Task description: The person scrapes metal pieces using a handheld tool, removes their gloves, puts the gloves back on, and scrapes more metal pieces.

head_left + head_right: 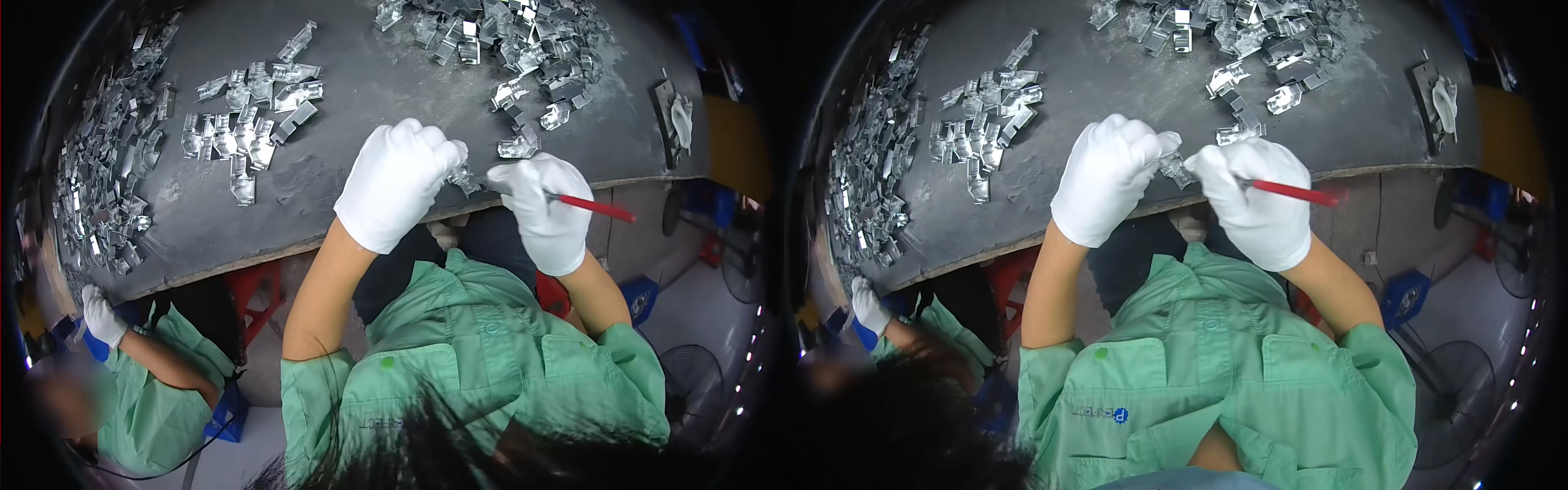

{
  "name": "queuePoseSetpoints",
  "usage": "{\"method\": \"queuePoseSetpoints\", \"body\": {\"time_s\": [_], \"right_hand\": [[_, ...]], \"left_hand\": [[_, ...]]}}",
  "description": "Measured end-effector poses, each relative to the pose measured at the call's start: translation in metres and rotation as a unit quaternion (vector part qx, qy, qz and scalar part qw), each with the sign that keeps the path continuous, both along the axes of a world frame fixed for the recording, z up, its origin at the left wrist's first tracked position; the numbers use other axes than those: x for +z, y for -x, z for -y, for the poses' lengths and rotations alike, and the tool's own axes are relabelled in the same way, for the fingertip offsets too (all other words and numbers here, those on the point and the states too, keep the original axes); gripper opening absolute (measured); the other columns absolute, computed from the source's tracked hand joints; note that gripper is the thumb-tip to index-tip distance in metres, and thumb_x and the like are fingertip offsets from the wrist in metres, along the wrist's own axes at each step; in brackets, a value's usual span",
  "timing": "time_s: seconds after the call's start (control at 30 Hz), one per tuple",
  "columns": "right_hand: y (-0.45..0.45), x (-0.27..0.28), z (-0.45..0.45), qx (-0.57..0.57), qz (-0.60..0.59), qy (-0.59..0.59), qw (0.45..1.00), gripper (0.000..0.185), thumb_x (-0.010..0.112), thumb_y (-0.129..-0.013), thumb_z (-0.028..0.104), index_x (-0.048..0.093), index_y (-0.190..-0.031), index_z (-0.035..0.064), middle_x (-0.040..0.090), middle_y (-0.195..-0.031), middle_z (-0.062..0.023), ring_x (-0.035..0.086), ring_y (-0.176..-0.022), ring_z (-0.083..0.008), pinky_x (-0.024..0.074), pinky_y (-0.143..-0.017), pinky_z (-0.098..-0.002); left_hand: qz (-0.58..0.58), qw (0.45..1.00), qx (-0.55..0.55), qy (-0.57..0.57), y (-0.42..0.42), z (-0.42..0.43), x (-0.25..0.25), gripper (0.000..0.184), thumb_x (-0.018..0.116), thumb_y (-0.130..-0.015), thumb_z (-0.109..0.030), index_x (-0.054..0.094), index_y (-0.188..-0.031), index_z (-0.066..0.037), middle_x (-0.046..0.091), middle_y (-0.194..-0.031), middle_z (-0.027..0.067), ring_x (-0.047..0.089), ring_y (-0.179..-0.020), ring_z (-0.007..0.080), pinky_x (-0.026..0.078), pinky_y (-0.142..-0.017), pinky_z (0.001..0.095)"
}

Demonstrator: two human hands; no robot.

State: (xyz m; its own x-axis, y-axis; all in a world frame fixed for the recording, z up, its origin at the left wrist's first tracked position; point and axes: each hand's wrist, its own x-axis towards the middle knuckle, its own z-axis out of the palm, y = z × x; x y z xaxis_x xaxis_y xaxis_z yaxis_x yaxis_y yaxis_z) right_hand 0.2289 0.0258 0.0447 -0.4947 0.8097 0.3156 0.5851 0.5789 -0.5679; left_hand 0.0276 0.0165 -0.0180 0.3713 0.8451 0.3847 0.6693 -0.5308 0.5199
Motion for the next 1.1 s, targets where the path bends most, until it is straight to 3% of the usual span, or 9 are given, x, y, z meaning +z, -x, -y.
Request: {"method": "queuePoseSetpoints", "body": {"time_s": [0.37,0.4,0.47,0.6,0.73,0.83,0.9,0.93,1.1], "right_hand": [[0.007,-0.011,-0.009,0.081,0.121,-0.165,0.975,0.010,0.071,-0.084,0.011,0.062,-0.088,0.0080,0.055,-0.069,-0.0019,0.059,-0.064,-0.0222,0.0479,-0.056,-0.0333],[0.008,-0.006,-0.008,0.027,0.060,0.048,0.997,0.008,0.070,-0.085,0.010,0.064,-0.090,0.0073,0.059,-0.071,-0.0032,0.062,-0.066,-0.0230,0.0492,-0.058,-0.0325],[0.011,0.003,-0.007,-0.207,-0.199,0.400,0.870,0.007,0.066,-0.086,0.006,0.067,-0.094,0.0059,0.066,-0.077,-0.0057,0.067,-0.070,-0.0248,0.0518,-0.063,-0.0307],[0.001,-0.002,-0.008,-0.030,-0.078,0.129,0.988,0.002,0.068,-0.086,0.009,0.068,-0.087,0.0072,0.066,-0.075,-0.0054,0.065,-0.067,-0.0237,0.0505,-0.061,-0.0338],[0.000,-0.008,-0.012,0.062,0.084,-0.095,0.990,0.004,0.069,-0.086,0.009,0.067,-0.083,0.0111,0.064,-0.072,-0.0043,0.060,-0.061,-0.0241,0.0467,-0.057,-0.0379],[0.002,-0.008,-0.008,0.072,0.104,-0.087,0.988,0.004,0.068,-0.087,0.010,0.067,-0.083,0.0087,0.065,-0.072,-0.0051,0.063,-0.064,-0.0236,0.0488,-0.059,-0.0348],[0.007,-0.006,-0.008,-0.027,-0.080,0.190,0.978,0.007,0.068,-0.088,0.012,0.067,-0.085,0.0053,0.067,-0.074,-0.0071,0.066,-0.067,-0.0227,0.0509,-0.063,-0.0317],[0.011,0.005,-0.004,-0.197,-0.209,0.417,0.863,0.006,0.065,-0.089,0.008,0.067,-0.088,0.0028,0.071,-0.080,-0.0089,0.068,-0.068,-0.0224,0.0524,-0.066,-0.0304],[-0.002,0.014,0.004,-0.080,-0.052,0.174,0.980,0.009,0.061,-0.090,0.003,0.069,-0.091,0.0066,0.068,-0.076,-0.0064,0.065,-0.063,-0.0226,0.0507,-0.062,-0.0324]], "left_hand": [[-0.030,1.000,0.005,0.004,0.000,0.000,0.000,0.033,0.070,-0.073,-0.005,0.065,-0.104,-0.016,0.057,-0.081,0.0024,0.057,-0.076,0.0258,0.047,-0.064,0.0401],[-0.030,1.000,0.007,0.006,0.000,0.001,0.000,0.033,0.069,-0.073,-0.005,0.065,-0.104,-0.016,0.057,-0.082,0.0025,0.057,-0.076,0.0259,0.047,-0.064,0.0402],[-0.029,1.000,0.009,0.006,0.000,0.001,0.001,0.032,0.069,-0.073,-0.004,0.065,-0.103,-0.016,0.058,-0.082,0.0025,0.057,-0.077,0.0261,0.047,-0.064,0.0403],[-0.027,1.000,0.005,0.002,0.000,0.002,0.000,0.032,0.068,-0.073,-0.003,0.065,-0.103,-0.016,0.057,-0.082,0.0024,0.057,-0.077,0.0262,0.047,-0.064,0.0404],[-0.015,1.000,0.001,-0.001,0.000,0.000,0.002,0.034,0.068,-0.072,-0.003,0.065,-0.103,-0.016,0.057,-0.082,0.0025,0.057,-0.077,0.0265,0.047,-0.064,0.0403],[-0.025,1.000,0.008,-0.004,0.000,0.001,0.000,0.034,0.068,-0.072,-0.003,0.065,-0.104,-0.016,0.057,-0.082,0.0027,0.057,-0.077,0.0267,0.047,-0.064,0.0403],[-0.027,1.000,0.005,-0.002,-0.001,0.001,0.000,0.034,0.068,-0.072,-0.003,0.065,-0.103,-0.016,0.057,-0.082,0.0028,0.057,-0.077,0.0268,0.047,-0.063,0.0405],[-0.022,1.000,0.001,0.000,0.000,0.000,-0.001,0.034,0.068,-0.072,-0.003,0.065,-0.103,-0.016,0.058,-0.081,0.0029,0.057,-0.077,0.0268,0.047,-0.063,0.0408],[0.009,1.000,0.004,-0.009,0.000,0.001,-0.001,0.031,0.068,-0.072,-0.003,0.066,-0.102,-0.015,0.058,-0.079,0.0029,0.057,-0.076,0.0268,0.047,-0.064,0.0413]]}}
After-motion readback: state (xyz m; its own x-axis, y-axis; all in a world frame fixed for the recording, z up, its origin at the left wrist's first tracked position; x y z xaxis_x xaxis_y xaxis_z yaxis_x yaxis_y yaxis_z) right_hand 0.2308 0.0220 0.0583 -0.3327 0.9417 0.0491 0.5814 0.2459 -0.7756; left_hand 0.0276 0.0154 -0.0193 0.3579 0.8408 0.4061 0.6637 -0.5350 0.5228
